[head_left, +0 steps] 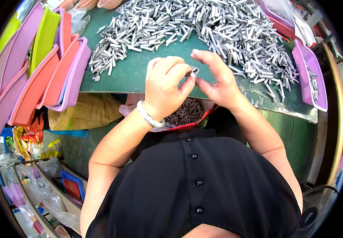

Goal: The person sorts small metal fasteners on a table, picking them up by hand and placing them into a pink plastic basket. They also handle a small bag of metal pieces and transfer some into the basket. The person continues sorting the fasteners, occasionally picking up individual pieces and placing them in the basket.

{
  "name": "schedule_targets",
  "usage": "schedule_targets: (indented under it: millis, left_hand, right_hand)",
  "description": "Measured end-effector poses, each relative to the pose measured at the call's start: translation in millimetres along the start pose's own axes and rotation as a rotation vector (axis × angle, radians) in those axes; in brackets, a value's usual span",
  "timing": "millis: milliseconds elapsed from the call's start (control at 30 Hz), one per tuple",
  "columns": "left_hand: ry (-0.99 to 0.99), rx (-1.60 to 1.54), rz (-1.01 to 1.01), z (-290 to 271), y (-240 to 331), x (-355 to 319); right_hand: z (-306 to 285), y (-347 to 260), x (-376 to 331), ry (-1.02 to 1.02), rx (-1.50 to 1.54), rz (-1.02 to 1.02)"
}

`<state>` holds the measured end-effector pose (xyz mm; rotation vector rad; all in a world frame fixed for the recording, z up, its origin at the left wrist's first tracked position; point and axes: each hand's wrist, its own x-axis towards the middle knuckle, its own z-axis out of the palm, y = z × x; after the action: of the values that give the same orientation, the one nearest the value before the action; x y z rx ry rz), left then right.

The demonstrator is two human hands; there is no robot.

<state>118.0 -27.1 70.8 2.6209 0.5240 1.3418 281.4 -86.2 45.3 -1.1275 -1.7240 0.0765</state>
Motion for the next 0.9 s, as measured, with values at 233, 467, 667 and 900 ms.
schedule_targets:
  millis: [233, 467, 667, 900]
  left_hand:
    - [0.023, -0.130, 0.086, -6, -10, -5]
    - [0.050, -0.184, 0.079, -5, -14, -13]
    - [-0.280, -0.113, 0.127, -20, -15, -24]
    - [-0.705, -0.042, -0.015, -16, -17, -61]
  right_hand:
    - [-42, 53, -11, -0.215, -1.062, 0.346]
    - [-43, 74, -19, -0.231, -1.012, 0.347]
    - [-52, 86, -17, -0.238, -0.872, 0.379]
    - [-55, 92, -17, -0.290, -0.849, 0.340]
